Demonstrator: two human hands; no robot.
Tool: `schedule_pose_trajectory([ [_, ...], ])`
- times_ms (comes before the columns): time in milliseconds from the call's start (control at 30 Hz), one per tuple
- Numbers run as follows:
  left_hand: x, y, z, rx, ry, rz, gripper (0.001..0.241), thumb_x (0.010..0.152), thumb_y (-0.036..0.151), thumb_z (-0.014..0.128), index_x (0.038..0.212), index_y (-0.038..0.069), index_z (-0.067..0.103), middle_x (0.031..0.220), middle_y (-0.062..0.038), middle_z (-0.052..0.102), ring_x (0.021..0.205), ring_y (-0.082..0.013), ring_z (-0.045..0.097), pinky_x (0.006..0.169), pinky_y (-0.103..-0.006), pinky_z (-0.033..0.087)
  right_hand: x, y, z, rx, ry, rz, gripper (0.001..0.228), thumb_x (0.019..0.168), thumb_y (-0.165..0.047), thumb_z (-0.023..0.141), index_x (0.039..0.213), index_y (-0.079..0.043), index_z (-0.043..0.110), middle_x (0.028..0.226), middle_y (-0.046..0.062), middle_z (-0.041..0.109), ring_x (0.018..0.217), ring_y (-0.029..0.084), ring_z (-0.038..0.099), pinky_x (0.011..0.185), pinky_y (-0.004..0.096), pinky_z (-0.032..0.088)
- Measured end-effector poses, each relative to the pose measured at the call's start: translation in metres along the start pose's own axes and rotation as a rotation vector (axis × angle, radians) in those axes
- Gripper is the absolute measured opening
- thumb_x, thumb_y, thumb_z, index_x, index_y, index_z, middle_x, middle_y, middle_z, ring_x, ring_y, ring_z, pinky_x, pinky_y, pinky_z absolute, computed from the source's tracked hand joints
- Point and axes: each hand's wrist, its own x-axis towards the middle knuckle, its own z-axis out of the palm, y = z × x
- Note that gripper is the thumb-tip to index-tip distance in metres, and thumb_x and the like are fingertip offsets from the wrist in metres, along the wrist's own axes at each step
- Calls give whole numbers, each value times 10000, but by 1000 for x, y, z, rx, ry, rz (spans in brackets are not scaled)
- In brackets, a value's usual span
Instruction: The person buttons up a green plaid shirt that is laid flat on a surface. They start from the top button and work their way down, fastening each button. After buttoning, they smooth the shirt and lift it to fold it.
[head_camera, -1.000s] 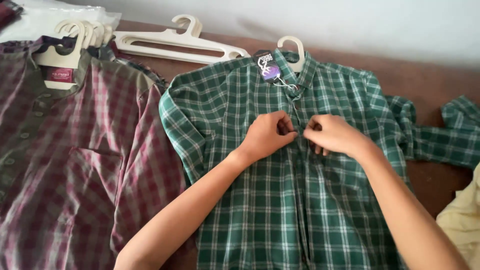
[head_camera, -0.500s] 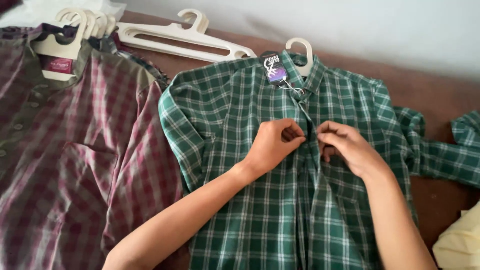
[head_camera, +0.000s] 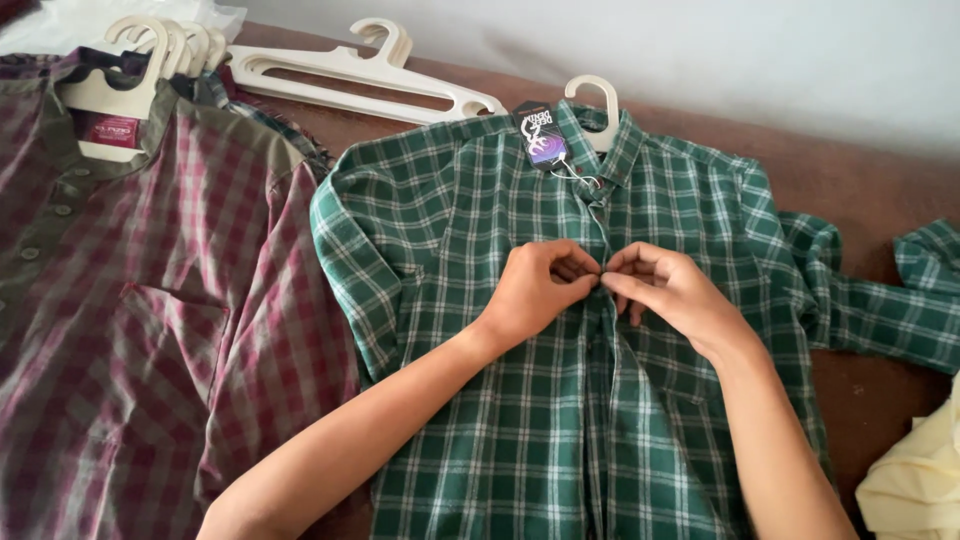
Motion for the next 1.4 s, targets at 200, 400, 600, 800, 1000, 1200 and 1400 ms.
schedule_pose_trajectory([
  [200, -2, 2, -2, -88, -7, 3, 122, 921, 41, 723, 1027, -11, 754, 858, -199, 749, 779, -245, 756, 673, -357, 655, -2, 0, 0, -5, 14, 8, 180, 929, -36, 695, 1068, 79, 697, 888, 195, 711, 707, 275, 715, 488, 347, 575],
  [400, 0, -4, -2, -187, 17, -12, 136, 919, 27, 732, 1037, -41, 740, 884, -228, 744, 808, -274, 762, 705, -364, 667, 6, 14, -5, -5, 8, -24, 179, 920, 18, 685, 1085, 82, 718, 917, 172, 691, 721, 260, 713, 475, 334, 581],
  [600, 0, -4, -2, -196, 30, -27, 125, 913, 34, 738, 1013, -39, 751, 861, -214, 750, 778, -254, 763, 682, -345, 666, 5, 15, 1, -30, 18, -59, 192, 884, 44, 726, 1071, 84, 705, 903, 159, 686, 694, 236, 704, 456, 306, 572],
  [800, 1, 7, -4, -160, 25, -72, 132, 863, 87, 783, 960, 1, 760, 841, -166, 764, 764, -197, 761, 671, -313, 639, 7, 16, 5, -115, 38, -110, 195, 853, 38, 778, 1033, 65, 710, 844, 169, 707, 635, 230, 711, 411, 299, 574],
  [1000, 4, -4, -4, -166, 26, -95, 106, 864, 98, 779, 941, 27, 760, 838, -137, 768, 757, -182, 764, 674, -308, 635, 7, 13, 6, -117, 27, -114, 255, 851, 21, 787, 1078, 46, 674, 856, 174, 704, 647, 227, 708, 415, 291, 574],
  [1200, 2, -6, -5, -197, 34, -87, 118, 904, 99, 750, 975, 5, 737, 854, -170, 753, 788, -227, 772, 681, -338, 632, 5, 9, 7, -73, 5, -119, 271, 861, 45, 763, 1113, 51, 664, 873, 166, 689, 681, 222, 696, 445, 303, 583],
  [1400, 1, -5, -6, -184, 13, -57, 112, 944, 94, 726, 987, -8, 710, 868, -187, 736, 820, -253, 769, 686, -368, 632, 6, 12, 6, -47, 0, -97, 245, 860, 53, 764, 1088, 67, 675, 890, 188, 692, 702, 245, 701, 462, 330, 594],
])
